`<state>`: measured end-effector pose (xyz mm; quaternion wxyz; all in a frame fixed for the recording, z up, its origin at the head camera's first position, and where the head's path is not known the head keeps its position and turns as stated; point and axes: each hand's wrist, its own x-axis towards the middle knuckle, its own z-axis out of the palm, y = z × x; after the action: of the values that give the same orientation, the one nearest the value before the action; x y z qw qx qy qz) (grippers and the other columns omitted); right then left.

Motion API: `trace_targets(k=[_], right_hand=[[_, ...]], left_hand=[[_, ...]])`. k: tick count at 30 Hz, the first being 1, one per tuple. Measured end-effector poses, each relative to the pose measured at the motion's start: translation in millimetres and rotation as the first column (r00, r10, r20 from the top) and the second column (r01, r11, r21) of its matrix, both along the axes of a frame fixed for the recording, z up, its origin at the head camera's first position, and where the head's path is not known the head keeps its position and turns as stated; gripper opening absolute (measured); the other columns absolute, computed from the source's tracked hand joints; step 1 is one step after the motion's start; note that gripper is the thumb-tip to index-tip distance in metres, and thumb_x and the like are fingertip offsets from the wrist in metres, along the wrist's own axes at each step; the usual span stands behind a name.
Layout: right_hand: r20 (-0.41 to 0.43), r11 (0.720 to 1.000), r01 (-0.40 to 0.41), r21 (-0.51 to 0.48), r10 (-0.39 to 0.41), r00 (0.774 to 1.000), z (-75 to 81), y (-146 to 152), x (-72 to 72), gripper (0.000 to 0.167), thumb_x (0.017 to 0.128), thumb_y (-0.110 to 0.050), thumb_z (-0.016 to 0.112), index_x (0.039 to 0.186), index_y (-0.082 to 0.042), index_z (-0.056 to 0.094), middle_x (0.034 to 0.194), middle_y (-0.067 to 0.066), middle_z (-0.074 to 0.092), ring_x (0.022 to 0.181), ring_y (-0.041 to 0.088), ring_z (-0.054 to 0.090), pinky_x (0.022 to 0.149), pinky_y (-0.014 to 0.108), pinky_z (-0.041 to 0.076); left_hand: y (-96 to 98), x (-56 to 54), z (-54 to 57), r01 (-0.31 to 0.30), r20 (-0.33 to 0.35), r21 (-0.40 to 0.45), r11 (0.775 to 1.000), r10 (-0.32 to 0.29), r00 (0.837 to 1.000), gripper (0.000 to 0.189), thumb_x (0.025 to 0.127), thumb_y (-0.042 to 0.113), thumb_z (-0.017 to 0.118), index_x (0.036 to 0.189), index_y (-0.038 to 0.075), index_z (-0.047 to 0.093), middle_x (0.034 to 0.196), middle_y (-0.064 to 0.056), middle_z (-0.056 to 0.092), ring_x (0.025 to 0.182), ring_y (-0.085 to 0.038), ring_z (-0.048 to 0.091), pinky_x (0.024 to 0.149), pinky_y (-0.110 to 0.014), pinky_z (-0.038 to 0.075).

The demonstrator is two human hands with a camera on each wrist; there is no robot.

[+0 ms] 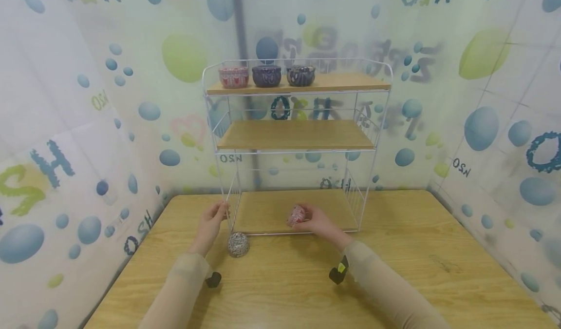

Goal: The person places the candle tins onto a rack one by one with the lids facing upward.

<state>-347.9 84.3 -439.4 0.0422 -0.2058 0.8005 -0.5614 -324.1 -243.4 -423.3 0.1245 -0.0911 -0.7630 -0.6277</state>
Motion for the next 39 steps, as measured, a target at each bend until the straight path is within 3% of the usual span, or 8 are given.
trace_targets(k=[4,11,17,23,30,39], right_hand=[[0.006,1.0,0.016,-0.003,-0.016,1.0,-1.0,0,0.1,0.078,0.077,-0.01,0.08,0.14,0.01,0.039,0.128,0.025,0.055,0.119,0.039,0.053,0.099,0.044,0.047],[0.022,0.999,0.046,-0.017,-0.045,0.999,-2.6,0,1.8,0.08,0.075,-0.009,0.082,0.14,0.009,0.039,0.132,0.026,0.051,0.12,0.04,0.052,0.1,0.044,0.046],[0.045,0.997,0.003,-0.072,0.001,0.999,-5.6,1,0.6,0.076,0.077,-0.006,0.08,0.139,0.01,0.038,0.134,0.026,0.049,0.123,0.042,0.048,0.102,0.047,0.044],[0.038,0.996,-0.021,-0.09,0.025,0.999,-6.6,2,0.5,0.075,0.078,-0.009,0.081,0.138,0.009,0.039,0.129,0.022,0.053,0.119,0.036,0.052,0.102,0.045,0.044],[0.052,0.993,-0.021,-0.117,0.027,0.998,-9.8,2,0.8,0.075,0.079,-0.009,0.08,0.14,0.007,0.038,0.132,0.022,0.051,0.121,0.035,0.05,0.104,0.045,0.042],[0.035,0.994,-0.016,-0.104,0.019,0.999,-9.0,4,4.5,0.075,0.077,-0.008,0.08,0.139,0.006,0.04,0.13,0.022,0.053,0.119,0.035,0.052,0.103,0.045,0.043]], left_hand=[[0.1,0.3,0.0,0.002,-0.004,0.002,1.0,-0.002,1.0,0.03,0.105,0.019,0.045,0.116,-0.006,0.056,0.104,-0.003,0.059,0.111,-0.043,0.051,0.093,-0.03,0.048],[0.8,-0.1,-0.1,-0.001,-0.015,0.004,1.0,0.001,1.0,0.03,0.105,0.019,0.045,0.115,-0.006,0.057,0.104,0.001,0.059,0.109,-0.039,0.053,0.091,-0.028,0.049],[1.9,-1.6,-0.8,-0.016,-0.027,0.008,1.0,0.016,1.0,0.028,0.104,0.016,0.046,0.113,-0.008,0.057,0.097,0.005,0.06,0.103,-0.034,0.057,0.088,-0.025,0.051],[1.9,-3.0,-1.1,-0.015,-0.023,0.013,1.0,0.016,1.0,0.028,0.104,0.015,0.045,0.113,-0.009,0.057,0.093,0.007,0.06,0.098,-0.026,0.057,0.087,-0.024,0.051],[-7.0,-24.5,-25.0,-0.027,-0.015,0.033,0.999,0.027,1.0,0.031,0.104,0.022,0.047,0.115,-0.005,0.058,0.097,0.004,0.061,0.094,-0.015,0.058,0.087,-0.022,0.05],[-7.5,-24.1,-27.4,-0.04,-0.04,0.004,0.999,0.04,0.998,0.037,0.103,0.032,0.049,0.115,-0.002,0.059,0.102,0.0,0.061,0.093,-0.013,0.059,0.087,-0.022,0.051]])
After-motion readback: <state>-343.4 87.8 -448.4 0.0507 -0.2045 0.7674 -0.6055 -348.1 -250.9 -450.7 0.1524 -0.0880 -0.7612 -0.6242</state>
